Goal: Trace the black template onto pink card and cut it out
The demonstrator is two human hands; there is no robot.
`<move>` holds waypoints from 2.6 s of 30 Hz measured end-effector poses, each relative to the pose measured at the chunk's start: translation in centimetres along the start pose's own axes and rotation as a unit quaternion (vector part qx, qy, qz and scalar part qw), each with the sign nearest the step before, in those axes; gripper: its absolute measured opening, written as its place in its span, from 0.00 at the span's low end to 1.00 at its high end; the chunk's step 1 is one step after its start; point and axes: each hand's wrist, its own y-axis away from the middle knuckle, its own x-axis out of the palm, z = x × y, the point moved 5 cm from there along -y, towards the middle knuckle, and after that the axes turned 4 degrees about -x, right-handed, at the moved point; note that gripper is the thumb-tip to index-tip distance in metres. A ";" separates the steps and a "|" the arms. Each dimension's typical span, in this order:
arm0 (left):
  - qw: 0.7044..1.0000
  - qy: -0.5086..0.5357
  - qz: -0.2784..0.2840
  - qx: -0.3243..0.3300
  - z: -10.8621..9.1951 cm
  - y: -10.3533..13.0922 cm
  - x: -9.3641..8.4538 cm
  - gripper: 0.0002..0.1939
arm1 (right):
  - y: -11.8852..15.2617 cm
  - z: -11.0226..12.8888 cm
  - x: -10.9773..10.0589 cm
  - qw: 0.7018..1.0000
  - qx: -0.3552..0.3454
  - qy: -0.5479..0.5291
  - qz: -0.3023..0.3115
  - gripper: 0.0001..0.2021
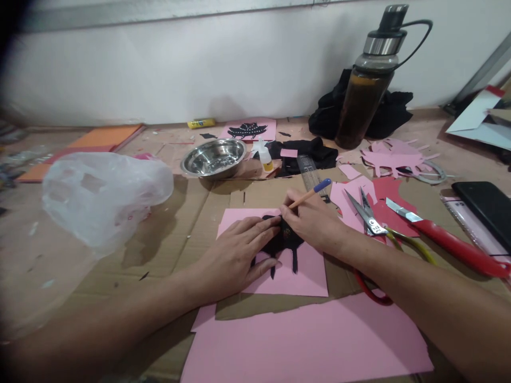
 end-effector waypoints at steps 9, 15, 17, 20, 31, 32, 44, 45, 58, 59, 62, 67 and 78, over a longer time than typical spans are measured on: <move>1.000 -0.017 0.000 0.002 0.1 -0.1 0.1 0.29 | -0.1 -0.2 -0.1 1.000 -0.007 -0.002 0.003 0.11; 1.000 -0.005 -0.001 0.001 0.1 0.0 0.2 0.29 | 0.0 -0.7 -0.1 1.000 -0.005 0.003 0.000 0.11; 1.000 0.000 -0.001 -0.001 0.2 0.0 0.3 0.29 | 0.0 -0.9 -0.1 1.000 -0.004 0.000 0.002 0.11; 1.000 0.002 0.002 -0.002 0.2 0.0 0.3 0.28 | 0.0 -1.0 0.0 1.000 0.000 -0.001 0.005 0.10; 1.000 -0.001 0.017 -0.006 0.2 0.0 0.3 0.29 | 0.1 0.2 -0.2 0.999 0.024 0.025 0.013 0.09; 1.000 -0.001 0.019 -0.007 0.2 -0.1 0.3 0.29 | 0.0 0.3 -0.2 0.999 0.025 0.030 0.016 0.09; 0.999 0.018 0.033 -0.020 0.2 -0.1 0.3 0.30 | 0.1 0.4 -0.4 0.999 0.034 0.037 0.019 0.10; 0.999 0.013 0.035 -0.017 0.2 -0.1 0.3 0.31 | 0.1 0.4 -0.4 0.999 0.034 0.037 0.019 0.10; 0.999 0.001 0.046 -0.012 0.2 -0.1 0.3 0.32 | 0.0 0.1 -0.2 0.999 0.005 0.034 0.041 0.12; 0.999 0.000 0.046 -0.010 0.2 -0.1 0.3 0.32 | 0.0 0.2 -0.2 0.999 0.006 0.035 0.040 0.12; 0.999 -0.001 0.043 -0.007 0.2 -0.1 0.3 0.32 | 0.0 0.2 -0.3 0.999 0.009 0.039 0.030 0.12; 0.999 0.002 0.039 -0.011 0.1 -0.1 0.3 0.32 | 0.2 0.3 -0.3 0.999 0.011 0.034 0.024 0.12; 0.999 0.021 0.039 -0.016 0.3 -0.1 0.2 0.31 | 0.2 -0.4 -0.3 1.000 -0.006 0.002 -0.018 0.10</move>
